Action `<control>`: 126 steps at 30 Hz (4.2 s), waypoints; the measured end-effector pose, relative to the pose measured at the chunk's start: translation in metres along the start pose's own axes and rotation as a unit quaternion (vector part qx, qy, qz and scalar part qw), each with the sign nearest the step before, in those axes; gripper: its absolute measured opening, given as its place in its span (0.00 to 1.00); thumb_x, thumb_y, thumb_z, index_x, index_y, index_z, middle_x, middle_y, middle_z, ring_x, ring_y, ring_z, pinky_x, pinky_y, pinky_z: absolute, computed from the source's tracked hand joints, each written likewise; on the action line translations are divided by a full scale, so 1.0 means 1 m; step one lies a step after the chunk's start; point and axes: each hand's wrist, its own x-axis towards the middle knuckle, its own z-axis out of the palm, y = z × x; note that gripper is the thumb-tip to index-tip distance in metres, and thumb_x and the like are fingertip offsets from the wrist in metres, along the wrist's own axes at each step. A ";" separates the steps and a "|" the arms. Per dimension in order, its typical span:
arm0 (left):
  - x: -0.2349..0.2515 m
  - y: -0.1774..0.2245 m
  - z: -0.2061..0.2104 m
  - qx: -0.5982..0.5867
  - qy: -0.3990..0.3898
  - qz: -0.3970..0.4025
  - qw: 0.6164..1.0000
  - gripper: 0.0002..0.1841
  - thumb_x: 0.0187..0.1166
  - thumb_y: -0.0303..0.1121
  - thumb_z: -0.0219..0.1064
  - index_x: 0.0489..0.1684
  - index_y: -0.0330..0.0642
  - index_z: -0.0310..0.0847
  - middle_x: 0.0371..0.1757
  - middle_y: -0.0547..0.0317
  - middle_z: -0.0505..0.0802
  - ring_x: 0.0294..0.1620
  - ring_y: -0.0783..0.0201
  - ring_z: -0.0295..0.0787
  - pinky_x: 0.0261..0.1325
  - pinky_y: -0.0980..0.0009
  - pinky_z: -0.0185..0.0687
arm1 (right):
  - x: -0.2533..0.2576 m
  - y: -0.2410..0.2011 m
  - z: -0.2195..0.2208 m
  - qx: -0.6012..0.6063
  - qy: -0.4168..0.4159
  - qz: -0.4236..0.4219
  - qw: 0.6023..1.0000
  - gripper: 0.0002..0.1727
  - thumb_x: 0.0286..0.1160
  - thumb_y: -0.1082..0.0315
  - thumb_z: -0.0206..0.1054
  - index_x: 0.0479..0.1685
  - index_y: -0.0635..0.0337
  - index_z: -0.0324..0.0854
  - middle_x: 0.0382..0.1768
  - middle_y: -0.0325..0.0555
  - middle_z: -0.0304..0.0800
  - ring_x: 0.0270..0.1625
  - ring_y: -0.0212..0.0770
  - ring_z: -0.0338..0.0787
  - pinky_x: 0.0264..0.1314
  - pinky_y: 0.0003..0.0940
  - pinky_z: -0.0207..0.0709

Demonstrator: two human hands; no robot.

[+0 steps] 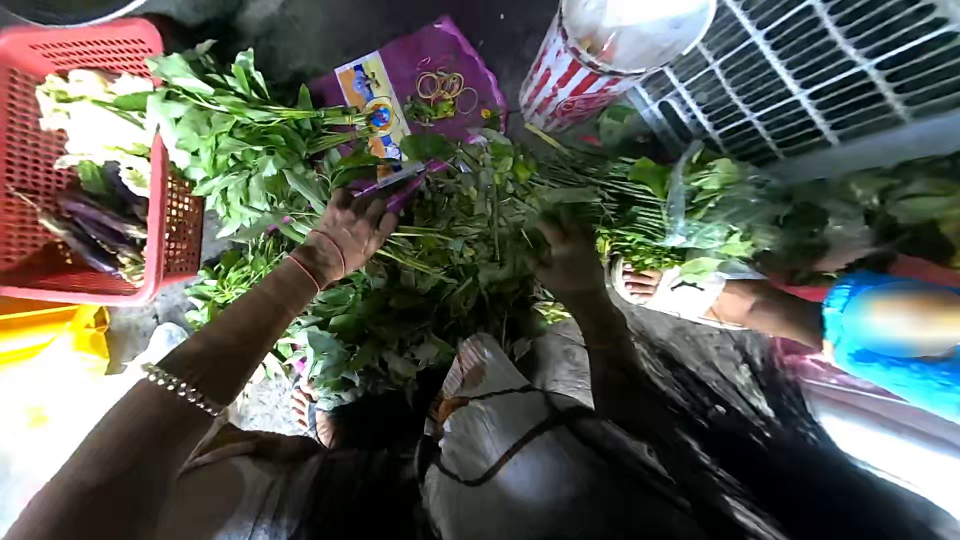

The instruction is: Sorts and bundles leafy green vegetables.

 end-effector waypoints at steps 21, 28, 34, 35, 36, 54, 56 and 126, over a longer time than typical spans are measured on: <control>0.051 0.060 0.046 0.004 -0.019 0.080 0.997 0.40 0.78 0.16 0.62 0.94 0.47 0.54 0.96 0.53 0.58 0.92 0.49 0.58 0.71 0.37 0.69 | 0.005 -0.056 0.042 0.491 -0.387 0.192 0.756 0.16 0.93 0.55 0.52 0.55 0.57 0.77 0.30 0.36 0.83 0.18 0.25 0.74 0.20 0.19 0.71; 0.025 0.101 0.066 -0.195 0.141 0.071 0.968 0.19 0.64 0.44 0.72 0.50 0.46 0.90 0.56 0.43 0.92 0.61 0.40 0.87 0.60 0.40 0.80 | 0.000 -0.029 0.039 0.585 -0.294 0.196 0.730 0.14 0.92 0.61 0.49 0.42 0.55 0.78 0.20 0.30 0.75 0.14 0.20 0.65 0.15 0.13 0.60; 0.044 0.115 0.029 -0.378 -0.388 -0.175 0.822 0.30 0.85 0.44 0.64 0.87 0.53 0.69 0.74 0.40 0.84 0.76 0.37 0.79 0.75 0.33 0.69 | 0.003 -0.026 0.045 0.623 -0.284 0.227 0.692 0.11 0.91 0.61 0.52 0.56 0.56 0.75 0.29 0.38 0.85 0.12 0.21 0.67 0.12 0.14 0.61; 0.046 0.114 0.025 -0.379 -0.388 -0.183 0.820 0.30 0.84 0.44 0.64 0.88 0.53 0.69 0.74 0.41 0.84 0.76 0.37 0.78 0.74 0.32 0.68 | 0.002 -0.028 0.045 0.623 -0.273 0.223 0.698 0.13 0.92 0.60 0.53 0.62 0.55 0.73 0.31 0.40 0.86 0.12 0.22 0.67 0.12 0.15 0.62; 0.048 0.111 0.021 -0.391 -0.365 -0.197 0.822 0.27 0.85 0.43 0.64 0.85 0.53 0.72 0.73 0.41 0.85 0.75 0.38 0.79 0.73 0.32 0.69 | 0.001 -0.030 0.043 0.622 -0.266 0.214 0.705 0.14 0.92 0.58 0.52 0.66 0.54 0.71 0.32 0.41 0.87 0.12 0.23 0.68 0.12 0.16 0.63; 0.053 0.102 0.051 -0.741 0.021 -0.443 0.504 0.13 0.88 0.36 0.64 0.62 0.41 0.83 0.40 0.60 0.91 0.28 0.71 0.80 0.30 0.73 0.77 | 0.004 -0.044 0.037 0.614 -0.268 0.224 0.708 0.33 0.92 0.37 0.37 0.58 0.55 0.77 0.29 0.38 0.87 0.10 0.22 0.65 0.11 0.16 0.61; 0.059 0.104 0.049 -0.740 0.011 -0.452 0.498 0.13 0.87 0.31 0.64 0.62 0.35 0.83 0.38 0.57 0.90 0.26 0.70 0.80 0.31 0.73 0.79 | 0.006 -0.048 0.035 0.583 -0.247 0.234 0.738 0.23 0.96 0.48 0.40 0.68 0.53 0.71 0.29 0.38 0.86 0.11 0.23 0.67 0.12 0.16 0.62; 0.035 0.105 0.053 -0.807 0.102 -0.454 0.364 0.18 0.92 0.55 0.52 0.64 0.53 0.67 0.20 0.68 0.72 0.09 0.75 0.58 0.10 0.80 0.58 | -0.021 -0.018 -0.061 0.195 0.017 0.156 0.968 0.22 0.94 0.54 0.51 0.70 0.59 0.79 0.45 0.57 0.88 0.32 0.50 0.83 0.34 0.52 0.78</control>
